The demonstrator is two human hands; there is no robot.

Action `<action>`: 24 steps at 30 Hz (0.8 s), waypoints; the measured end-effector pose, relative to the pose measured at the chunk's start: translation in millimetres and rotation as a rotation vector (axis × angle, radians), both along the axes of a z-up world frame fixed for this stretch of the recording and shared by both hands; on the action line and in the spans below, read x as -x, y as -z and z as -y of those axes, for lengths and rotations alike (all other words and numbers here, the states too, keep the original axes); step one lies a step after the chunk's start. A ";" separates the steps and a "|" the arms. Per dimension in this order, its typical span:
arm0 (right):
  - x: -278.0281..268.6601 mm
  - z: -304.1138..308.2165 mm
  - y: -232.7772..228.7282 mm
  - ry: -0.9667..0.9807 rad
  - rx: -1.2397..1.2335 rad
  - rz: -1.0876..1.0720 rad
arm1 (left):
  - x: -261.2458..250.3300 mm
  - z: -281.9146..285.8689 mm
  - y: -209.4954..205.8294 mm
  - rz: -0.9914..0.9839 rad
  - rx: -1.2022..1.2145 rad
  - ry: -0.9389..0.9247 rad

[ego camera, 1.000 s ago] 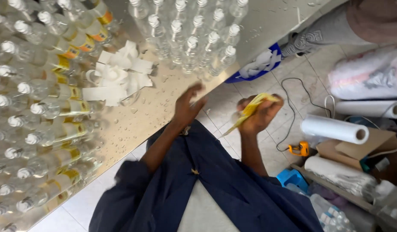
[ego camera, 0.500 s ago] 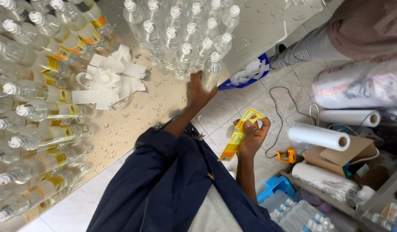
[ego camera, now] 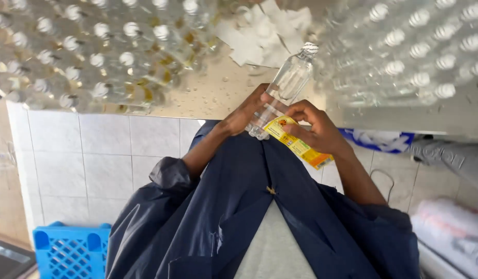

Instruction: The person stands at a table covered with clear plastic bottles and applies yellow labels to them by hand. They pick up a bottle, wrap a label around its body, smooth it down, and then place it back among the other bottles on the table.

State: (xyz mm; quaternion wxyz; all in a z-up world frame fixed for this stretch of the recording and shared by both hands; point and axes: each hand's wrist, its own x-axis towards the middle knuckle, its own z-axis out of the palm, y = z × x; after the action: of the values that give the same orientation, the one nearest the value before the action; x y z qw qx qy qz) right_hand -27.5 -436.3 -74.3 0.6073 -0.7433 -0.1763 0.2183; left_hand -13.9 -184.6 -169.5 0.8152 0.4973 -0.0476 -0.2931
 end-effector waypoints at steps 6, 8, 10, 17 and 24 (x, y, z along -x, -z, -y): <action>-53.9 -66.7 -47.4 -0.229 0.199 0.126 | -8.5 -60.8 -40.9 0.250 -0.040 -0.142; -62.2 -88.6 -62.0 -0.265 0.236 0.150 | -11.1 -82.4 -36.1 0.279 -0.070 -0.134; -66.2 -104.5 -69.6 -0.291 0.275 0.155 | -11.1 -97.0 -44.2 0.290 -0.096 -0.114; -72.7 -130.4 -76.9 -0.327 0.300 0.143 | -20.0 -121.2 -56.4 0.277 -0.104 -0.078; -77.1 -127.5 -75.9 -0.325 0.325 0.112 | -21.5 -124.0 -72.5 0.257 -0.138 -0.006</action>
State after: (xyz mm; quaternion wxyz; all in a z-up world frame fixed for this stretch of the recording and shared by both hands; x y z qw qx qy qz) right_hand 49.6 -308.8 1.6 0.4257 -0.8042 -0.2896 0.2970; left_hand 7.6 -60.7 -97.0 0.7671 0.5858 -0.1299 -0.2271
